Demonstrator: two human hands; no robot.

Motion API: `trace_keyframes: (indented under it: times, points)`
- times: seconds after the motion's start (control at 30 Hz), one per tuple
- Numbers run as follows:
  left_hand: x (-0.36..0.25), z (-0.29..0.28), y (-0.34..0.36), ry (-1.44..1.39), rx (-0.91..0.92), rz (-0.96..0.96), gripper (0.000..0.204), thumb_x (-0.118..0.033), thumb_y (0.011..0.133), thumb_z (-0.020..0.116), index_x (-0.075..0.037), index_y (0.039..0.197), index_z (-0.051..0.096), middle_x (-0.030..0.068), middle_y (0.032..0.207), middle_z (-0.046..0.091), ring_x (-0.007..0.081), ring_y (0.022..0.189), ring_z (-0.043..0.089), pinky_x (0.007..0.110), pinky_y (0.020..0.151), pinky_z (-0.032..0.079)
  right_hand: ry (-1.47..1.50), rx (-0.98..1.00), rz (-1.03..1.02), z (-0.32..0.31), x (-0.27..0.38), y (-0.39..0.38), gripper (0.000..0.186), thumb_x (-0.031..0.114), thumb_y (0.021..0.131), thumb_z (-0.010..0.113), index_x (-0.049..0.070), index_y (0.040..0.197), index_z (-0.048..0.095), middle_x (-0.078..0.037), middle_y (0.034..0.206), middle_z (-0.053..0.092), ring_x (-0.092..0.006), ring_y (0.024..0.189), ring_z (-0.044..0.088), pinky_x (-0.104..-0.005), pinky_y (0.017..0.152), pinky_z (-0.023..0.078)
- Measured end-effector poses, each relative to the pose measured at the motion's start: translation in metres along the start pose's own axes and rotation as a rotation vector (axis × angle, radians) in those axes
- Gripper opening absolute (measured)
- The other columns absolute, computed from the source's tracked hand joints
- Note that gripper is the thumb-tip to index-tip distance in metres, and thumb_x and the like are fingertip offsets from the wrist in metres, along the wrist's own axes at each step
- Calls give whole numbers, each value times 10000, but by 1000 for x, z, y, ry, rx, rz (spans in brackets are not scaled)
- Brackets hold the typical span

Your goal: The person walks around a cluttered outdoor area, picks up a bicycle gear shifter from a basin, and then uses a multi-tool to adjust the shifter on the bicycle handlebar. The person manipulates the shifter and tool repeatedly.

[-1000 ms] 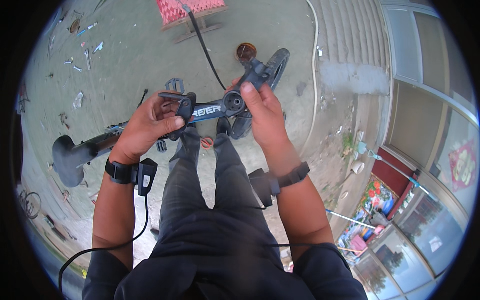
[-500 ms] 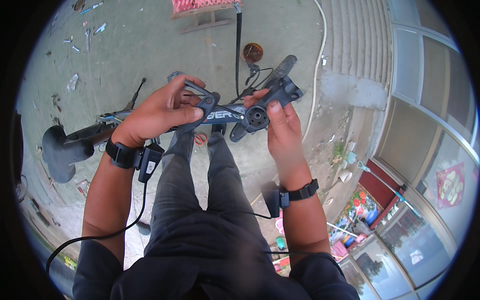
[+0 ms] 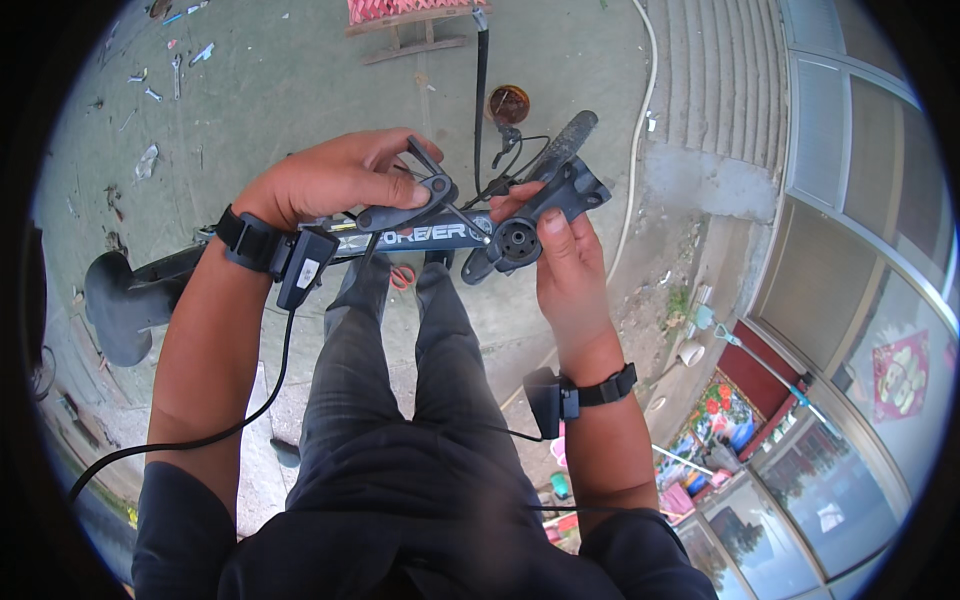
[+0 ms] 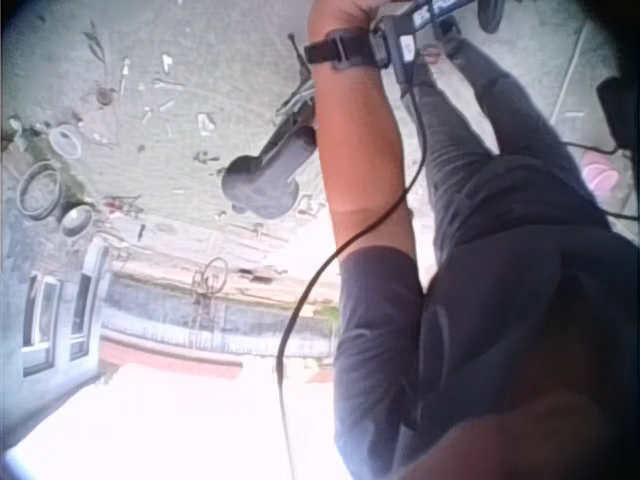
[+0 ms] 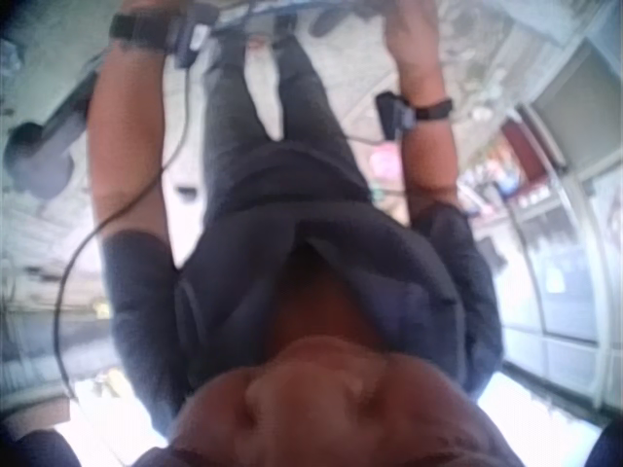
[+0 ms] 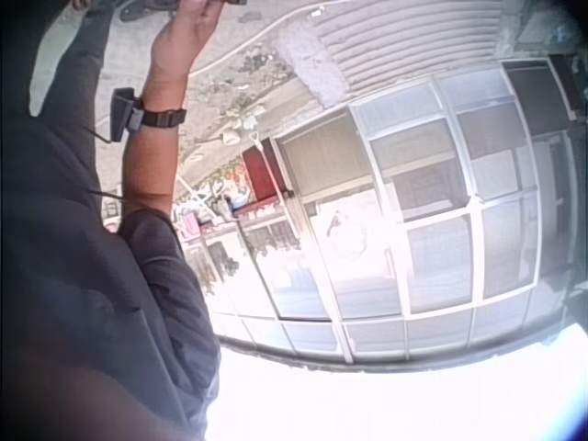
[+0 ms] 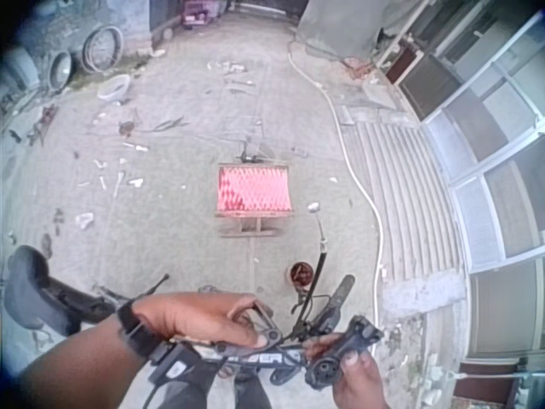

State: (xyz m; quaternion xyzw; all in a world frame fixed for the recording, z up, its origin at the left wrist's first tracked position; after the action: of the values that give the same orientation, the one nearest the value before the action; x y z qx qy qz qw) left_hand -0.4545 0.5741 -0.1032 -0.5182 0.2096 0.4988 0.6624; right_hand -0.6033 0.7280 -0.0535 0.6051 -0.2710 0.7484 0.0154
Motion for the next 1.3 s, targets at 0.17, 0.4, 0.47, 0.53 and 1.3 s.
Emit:
trace_keyframes:
  times: [0.17, 0.4, 0.47, 0.53, 1.3]
  points:
    - [-1, -3, 6, 48, 23, 28, 558, -246, 931, 731, 29, 1361, 507, 114, 1043, 683, 135, 936, 632, 278, 822, 501, 4, 2, -2, 1, 1, 0, 599, 526, 1031, 510, -14, 1287, 558, -171, 1100, 671, -329, 1198, 606, -473, 1105, 403]
    - [26, -1, -42, -107, -199, 40, 562, -206, 923, 747, -20, 1379, 475, 52, 1078, 660, 128, 1001, 623, 287, 872, 491, -113, -135, -39, -9, 2, -10, 532, 460, 1059, 494, -12, 1296, 563, -147, 1167, 659, -260, 1195, 609, -416, 1086, 417]
    - [35, 22, -63, -280, -193, 44, 612, -163, 890, 782, -57, 1398, 457, 55, 1118, 658, 143, 1039, 636, 306, 901, 509, -262, -242, -80, -18, 6, -24, 471, 384, 1053, 527, -10, 1309, 557, -137, 1175, 666, -229, 1177, 616, -382, 1055, 439]
    - [42, 52, -81, -371, -221, 45, 625, -123, 860, 815, -58, 1376, 467, 81, 1169, 661, 167, 1113, 635, 336, 970, 510, -459, -337, -108, -27, 14, -49, 398, 249, 1035, 586, -8, 1336, 541, -130, 1166, 685, -198, 1153, 627, -341, 1008, 475]
    - [11, 91, -20, -312, -417, -18, 252, -275, 1085, 495, -55, 1100, 618, 45, 921, 682, 89, 759, 651, 237, 625, 516, 175, -192, 373, -29, -46, -129, 562, 385, 972, 699, 11, 1355, 528, -102, 1126, 642, -191, 959, 675, -308, 795, 563]
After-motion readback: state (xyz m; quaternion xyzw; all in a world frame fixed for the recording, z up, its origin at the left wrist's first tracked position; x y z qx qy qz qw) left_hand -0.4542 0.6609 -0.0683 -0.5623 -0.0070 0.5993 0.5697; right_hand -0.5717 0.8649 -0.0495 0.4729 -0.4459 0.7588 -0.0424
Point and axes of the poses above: each hand's wrist, its own y-axis towards the middle knuckle, its own z-axis out of the palm, x = y × z, the point moved 7 cm from there along y, towards the middle knuckle
